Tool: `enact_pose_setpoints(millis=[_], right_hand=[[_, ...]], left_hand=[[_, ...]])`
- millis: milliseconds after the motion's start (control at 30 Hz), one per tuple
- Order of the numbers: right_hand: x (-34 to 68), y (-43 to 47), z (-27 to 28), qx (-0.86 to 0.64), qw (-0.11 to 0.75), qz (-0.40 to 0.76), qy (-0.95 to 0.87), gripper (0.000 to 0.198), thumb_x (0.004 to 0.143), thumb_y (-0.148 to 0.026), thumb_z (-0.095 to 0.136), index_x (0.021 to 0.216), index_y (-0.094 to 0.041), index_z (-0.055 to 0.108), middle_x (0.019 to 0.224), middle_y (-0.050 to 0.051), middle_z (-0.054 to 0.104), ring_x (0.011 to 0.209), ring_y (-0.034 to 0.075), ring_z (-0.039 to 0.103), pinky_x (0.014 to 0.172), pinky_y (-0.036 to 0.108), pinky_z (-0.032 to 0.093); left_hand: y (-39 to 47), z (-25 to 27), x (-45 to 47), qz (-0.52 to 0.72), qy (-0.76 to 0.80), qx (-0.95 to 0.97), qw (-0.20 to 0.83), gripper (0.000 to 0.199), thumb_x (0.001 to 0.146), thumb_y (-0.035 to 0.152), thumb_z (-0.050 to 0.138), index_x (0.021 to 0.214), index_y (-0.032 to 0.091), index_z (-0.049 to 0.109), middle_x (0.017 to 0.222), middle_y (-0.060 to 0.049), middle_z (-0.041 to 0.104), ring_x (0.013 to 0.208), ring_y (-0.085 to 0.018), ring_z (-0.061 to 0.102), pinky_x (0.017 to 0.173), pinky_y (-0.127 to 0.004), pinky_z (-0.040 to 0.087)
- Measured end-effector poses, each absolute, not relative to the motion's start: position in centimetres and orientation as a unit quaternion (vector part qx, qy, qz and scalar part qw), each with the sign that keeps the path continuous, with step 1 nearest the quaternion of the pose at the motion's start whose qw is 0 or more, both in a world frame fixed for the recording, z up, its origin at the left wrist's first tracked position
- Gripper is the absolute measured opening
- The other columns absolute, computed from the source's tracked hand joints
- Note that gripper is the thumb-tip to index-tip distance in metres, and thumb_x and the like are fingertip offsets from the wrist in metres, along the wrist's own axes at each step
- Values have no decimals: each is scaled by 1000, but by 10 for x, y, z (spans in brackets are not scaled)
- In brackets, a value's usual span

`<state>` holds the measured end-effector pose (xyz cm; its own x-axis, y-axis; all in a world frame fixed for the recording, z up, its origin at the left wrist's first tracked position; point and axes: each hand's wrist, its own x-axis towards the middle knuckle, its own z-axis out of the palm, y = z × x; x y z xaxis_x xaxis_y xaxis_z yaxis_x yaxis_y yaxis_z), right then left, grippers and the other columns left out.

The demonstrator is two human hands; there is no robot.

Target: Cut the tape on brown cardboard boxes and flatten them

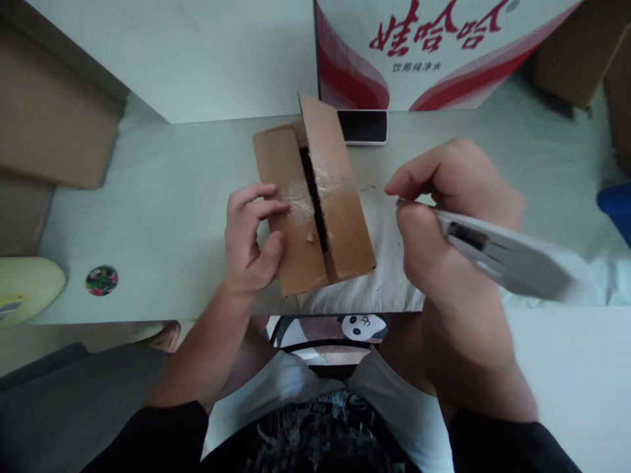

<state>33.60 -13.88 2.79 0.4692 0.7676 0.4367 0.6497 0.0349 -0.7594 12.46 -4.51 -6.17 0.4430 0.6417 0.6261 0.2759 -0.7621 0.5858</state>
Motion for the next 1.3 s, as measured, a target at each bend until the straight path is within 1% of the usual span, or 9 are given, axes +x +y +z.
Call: enact_pose_setpoints(millis=[167,233,400,600,767,900,1000,1133,1300], right_hand=[[342,-130,13,-673,532,97,-504,16,69,-15,53,74,-24,65,67,-2,61,59,14,51,54,30,30],[347,-123,10,-729,451,103,-504,8,74,-24,59,80,-24,64,70,-2,63,60,15,51,58,30,32],[360,-106,-7,-845,162,141,-490,19,83,-39,65,96,-25,66,70,2,58,64,20,46,63,33,28],[380,-94,-54,-838,119,97,-524,33,86,-24,58,115,-17,73,107,17,67,87,29,63,76,41,46],[393,-90,-74,-841,62,121,-524,26,82,-21,62,103,-19,77,101,16,71,84,29,65,73,39,46],[392,-90,-76,-828,58,114,-546,29,82,-25,67,109,-20,78,109,18,75,97,34,68,78,41,49],[390,-90,-77,-815,92,110,-562,32,87,-32,67,115,-19,76,115,18,75,107,37,69,89,47,52],[384,-90,-78,-791,190,99,-573,23,91,-37,63,103,-21,74,108,15,77,103,35,71,95,50,53],[368,-91,-73,-738,287,195,-579,25,88,-37,61,102,-22,74,110,13,80,100,30,73,92,47,56]], left_hand=[[-46,-60,123,438,281,827,212,29,107,45,50,125,28,64,136,-12,66,127,-30,63,111,-51,52],[-46,-60,123,438,284,826,212,29,107,45,50,125,28,64,136,-12,66,127,-30,64,111,-51,52],[-47,-59,124,447,279,822,216,29,107,46,50,122,27,65,135,-12,66,124,-30,65,110,-51,53],[-47,-56,122,440,277,826,218,27,106,43,51,122,26,64,135,-12,66,125,-29,65,110,-51,53],[-47,-58,124,439,281,829,205,27,107,45,49,122,27,63,135,-12,66,123,-29,66,108,-51,55],[-48,-52,121,434,283,830,206,21,105,40,52,117,27,63,133,-11,66,123,-29,66,109,-51,54],[-44,-39,111,406,350,823,190,7,99,33,62,98,26,63,126,-8,66,124,-31,65,112,-54,53],[-33,-24,92,365,432,792,232,24,89,28,73,79,23,52,122,-9,63,122,-30,66,104,-50,59],[-28,-22,84,321,469,765,303,29,87,36,80,103,27,58,126,-7,60,119,-28,66,86,-40,65]])
